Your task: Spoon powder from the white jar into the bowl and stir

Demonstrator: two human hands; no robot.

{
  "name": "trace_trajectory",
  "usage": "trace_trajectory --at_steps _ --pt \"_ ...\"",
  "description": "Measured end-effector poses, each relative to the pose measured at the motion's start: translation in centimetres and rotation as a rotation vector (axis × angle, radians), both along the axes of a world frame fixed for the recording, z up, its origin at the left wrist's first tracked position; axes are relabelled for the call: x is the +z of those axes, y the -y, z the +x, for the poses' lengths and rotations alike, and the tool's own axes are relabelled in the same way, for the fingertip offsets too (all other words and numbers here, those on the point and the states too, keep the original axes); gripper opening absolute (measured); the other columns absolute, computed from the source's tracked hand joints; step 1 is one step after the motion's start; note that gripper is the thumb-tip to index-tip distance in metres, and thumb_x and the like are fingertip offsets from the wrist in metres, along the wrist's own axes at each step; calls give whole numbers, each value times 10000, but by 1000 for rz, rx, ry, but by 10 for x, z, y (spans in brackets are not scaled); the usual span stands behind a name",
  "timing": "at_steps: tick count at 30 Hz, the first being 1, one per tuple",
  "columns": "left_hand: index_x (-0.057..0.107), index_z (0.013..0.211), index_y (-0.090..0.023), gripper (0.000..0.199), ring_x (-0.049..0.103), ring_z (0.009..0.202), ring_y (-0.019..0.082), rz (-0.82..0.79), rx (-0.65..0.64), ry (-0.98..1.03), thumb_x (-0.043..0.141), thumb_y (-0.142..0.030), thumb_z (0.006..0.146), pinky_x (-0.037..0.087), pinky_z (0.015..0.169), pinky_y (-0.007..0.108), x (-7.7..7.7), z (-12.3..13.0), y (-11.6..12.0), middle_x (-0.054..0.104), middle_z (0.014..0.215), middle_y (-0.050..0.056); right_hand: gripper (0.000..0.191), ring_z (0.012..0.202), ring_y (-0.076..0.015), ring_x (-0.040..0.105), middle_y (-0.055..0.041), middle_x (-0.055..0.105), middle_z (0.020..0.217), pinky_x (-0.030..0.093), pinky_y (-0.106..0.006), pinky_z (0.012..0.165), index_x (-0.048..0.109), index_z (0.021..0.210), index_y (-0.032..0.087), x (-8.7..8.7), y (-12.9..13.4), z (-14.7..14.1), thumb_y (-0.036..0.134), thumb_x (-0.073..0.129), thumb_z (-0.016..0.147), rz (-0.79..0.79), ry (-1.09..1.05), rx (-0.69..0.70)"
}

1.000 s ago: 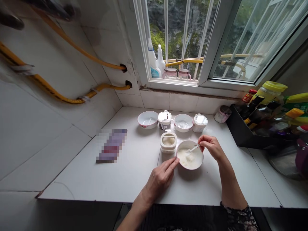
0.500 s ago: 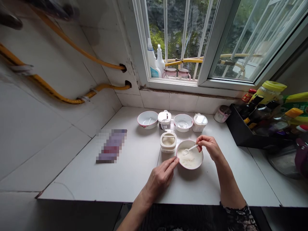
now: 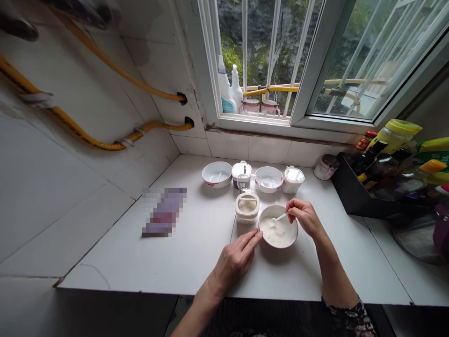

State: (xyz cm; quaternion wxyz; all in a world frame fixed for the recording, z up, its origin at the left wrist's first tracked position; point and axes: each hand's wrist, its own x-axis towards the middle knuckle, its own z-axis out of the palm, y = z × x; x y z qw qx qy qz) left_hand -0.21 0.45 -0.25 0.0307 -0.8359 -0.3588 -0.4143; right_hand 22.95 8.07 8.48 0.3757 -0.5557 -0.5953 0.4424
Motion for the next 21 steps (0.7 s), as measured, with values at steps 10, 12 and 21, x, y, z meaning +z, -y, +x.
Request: trace_trajectory --at_steps 10,12,21 --pt "459 1431 -145 532 671 1098 209 4 -1 0 406 6 923 616 876 299 -1 0 0 664 1208 143 77 493 -138 466 17 554 435 378 -289 567 597 582 197 1 -2 1 240 542 615 -29 -178 -7" --pt "452 1437 -148 542 670 1099 208 10 -1 2 403 10 921 617 873 298 0 1 -1 664 1210 141 73 490 -140 470 10 560 424 393 -296 576 602 575 195 1 -4 3 243 555 601 -58 -242 -26" --pt "425 1456 -152 549 676 1088 205 11 -7 9 386 -1 930 622 857 300 2 2 -1 669 1204 141 83 491 -156 485 10 542 455 395 -312 545 610 640 192 -3 -12 -4 269 604 611 -54 -444 -115"
